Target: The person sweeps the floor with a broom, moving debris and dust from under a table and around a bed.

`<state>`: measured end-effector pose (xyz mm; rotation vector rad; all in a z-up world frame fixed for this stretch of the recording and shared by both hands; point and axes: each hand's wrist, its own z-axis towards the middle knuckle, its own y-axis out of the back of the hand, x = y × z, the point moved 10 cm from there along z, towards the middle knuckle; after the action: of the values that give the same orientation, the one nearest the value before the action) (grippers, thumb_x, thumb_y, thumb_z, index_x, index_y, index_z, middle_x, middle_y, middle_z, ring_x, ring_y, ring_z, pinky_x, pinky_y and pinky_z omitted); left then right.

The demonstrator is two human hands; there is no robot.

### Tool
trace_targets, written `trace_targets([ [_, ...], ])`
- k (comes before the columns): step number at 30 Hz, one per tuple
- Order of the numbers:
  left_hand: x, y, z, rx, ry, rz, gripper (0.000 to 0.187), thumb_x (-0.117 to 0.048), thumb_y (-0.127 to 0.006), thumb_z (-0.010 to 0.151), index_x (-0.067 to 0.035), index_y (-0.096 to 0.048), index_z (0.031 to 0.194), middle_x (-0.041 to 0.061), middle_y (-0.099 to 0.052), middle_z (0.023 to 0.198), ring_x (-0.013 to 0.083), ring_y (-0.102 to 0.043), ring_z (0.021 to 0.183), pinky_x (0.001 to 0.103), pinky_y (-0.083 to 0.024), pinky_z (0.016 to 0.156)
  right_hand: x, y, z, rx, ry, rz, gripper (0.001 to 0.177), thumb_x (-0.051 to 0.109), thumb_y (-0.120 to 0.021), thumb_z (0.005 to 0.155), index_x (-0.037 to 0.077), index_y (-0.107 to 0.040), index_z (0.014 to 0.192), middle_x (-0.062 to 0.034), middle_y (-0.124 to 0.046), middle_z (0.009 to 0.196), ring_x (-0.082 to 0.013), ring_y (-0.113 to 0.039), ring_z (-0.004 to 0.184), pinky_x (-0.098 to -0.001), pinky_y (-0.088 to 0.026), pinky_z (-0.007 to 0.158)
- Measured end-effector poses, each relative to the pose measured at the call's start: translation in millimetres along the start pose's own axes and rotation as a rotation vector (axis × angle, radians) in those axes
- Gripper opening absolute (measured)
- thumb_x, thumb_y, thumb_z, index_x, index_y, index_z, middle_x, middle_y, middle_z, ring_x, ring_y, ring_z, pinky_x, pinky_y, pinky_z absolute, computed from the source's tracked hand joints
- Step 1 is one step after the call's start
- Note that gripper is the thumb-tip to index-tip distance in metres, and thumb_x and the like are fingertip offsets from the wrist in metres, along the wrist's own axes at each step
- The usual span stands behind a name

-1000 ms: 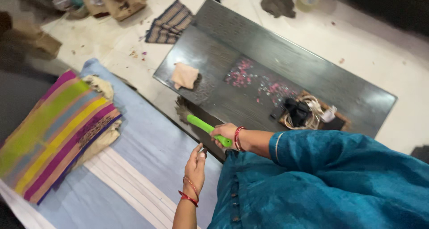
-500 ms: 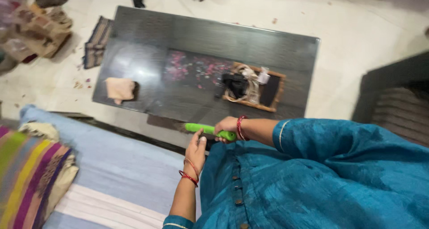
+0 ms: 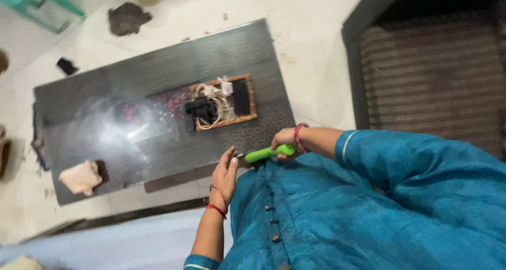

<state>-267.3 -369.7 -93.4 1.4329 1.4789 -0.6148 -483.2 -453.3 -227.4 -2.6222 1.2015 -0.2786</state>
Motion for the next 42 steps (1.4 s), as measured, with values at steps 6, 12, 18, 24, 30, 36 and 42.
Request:
trace_targets([
  [6,0.3,-59.0,28.5,0.215,-0.090,-0.036,0.048,-0.025,-0.052,0.103,-0.005,-0.051,0.147,0.018,-0.064,0.140,0.0251,-0.061,0.130,0.034,-0.046,0.109,-71.4,98.1,-48.4,-0.141,-0.021,0.215,0.032,0.015,-0.063,0.093,-0.002,-0.056,0.120,-0.0213,-0.074,0.092,-0.0165,-0.063,0.058,-0.0291,-0.058,0.052],
  [12,-11.0,-101.7,42.4,0.392,-0.137,0.011,0.048,-0.024,-0.054,0.102,-0.005,-0.051,0.146,0.019,-0.063,0.141,0.0269,-0.060,0.132,0.035,-0.047,0.109,-138.3,141.4,-117.1,-0.183,0.069,0.269,0.042,0.020,-0.060,0.092,0.007,-0.058,0.131,-0.0144,-0.071,0.089,-0.0142,-0.055,0.051,-0.0277,-0.048,0.045],
  [18,-34.2,-130.6,53.3,0.502,-0.199,0.173,0.047,-0.024,-0.054,0.102,-0.003,-0.053,0.143,0.020,-0.064,0.139,0.0293,-0.063,0.130,0.036,-0.048,0.108,-186.6,147.0,-148.8,-0.382,0.198,0.214,0.067,0.021,-0.065,0.092,0.014,-0.044,0.155,-0.0124,-0.072,0.091,-0.0169,-0.057,0.055,-0.0317,-0.049,0.045],
  [24,-61.6,-161.0,77.4,0.534,-0.208,0.370,0.047,-0.023,-0.055,0.101,-0.003,-0.054,0.142,0.020,-0.065,0.137,0.0293,-0.065,0.127,0.035,-0.050,0.105,-214.5,176.3,-134.8,-0.450,0.277,0.244,0.079,0.010,-0.073,0.085,0.022,-0.041,0.156,-0.0131,-0.069,0.086,-0.0209,-0.062,0.053,-0.0369,-0.052,0.044],
  [30,-76.8,-203.6,73.0,0.460,-0.106,0.131,0.048,-0.022,-0.051,0.104,-0.001,-0.049,0.147,0.020,-0.062,0.142,0.0269,-0.060,0.133,0.035,-0.047,0.109,-224.0,252.6,-128.3,-0.486,0.319,-0.109,0.084,0.010,-0.073,0.081,0.025,-0.041,0.158,-0.0202,-0.071,0.083,-0.0253,-0.067,0.058,-0.0414,-0.055,0.050],
  [36,-59.9,-239.6,46.9,0.422,-0.010,0.093,0.050,-0.023,-0.051,0.104,0.000,-0.046,0.148,0.020,-0.060,0.145,0.0263,-0.057,0.135,0.035,-0.045,0.111,-206.1,343.4,-143.7,-0.479,0.296,-0.965,0.084,0.023,-0.077,0.075,0.036,-0.048,0.153,-0.0166,-0.078,0.105,-0.0292,-0.077,0.094,-0.0390,-0.061,0.091],
  [42,-63.6,-229.1,17.7,0.357,0.049,0.110,0.050,-0.023,-0.052,0.104,-0.001,-0.047,0.149,0.021,-0.059,0.145,0.0269,-0.055,0.137,0.036,-0.043,0.112,-157.3,331.9,-102.5,-0.455,0.327,-1.211,0.074,0.017,-0.074,0.078,0.031,-0.051,0.147,-0.0167,-0.067,0.127,-0.0358,-0.065,0.117,-0.0460,-0.052,0.102],
])
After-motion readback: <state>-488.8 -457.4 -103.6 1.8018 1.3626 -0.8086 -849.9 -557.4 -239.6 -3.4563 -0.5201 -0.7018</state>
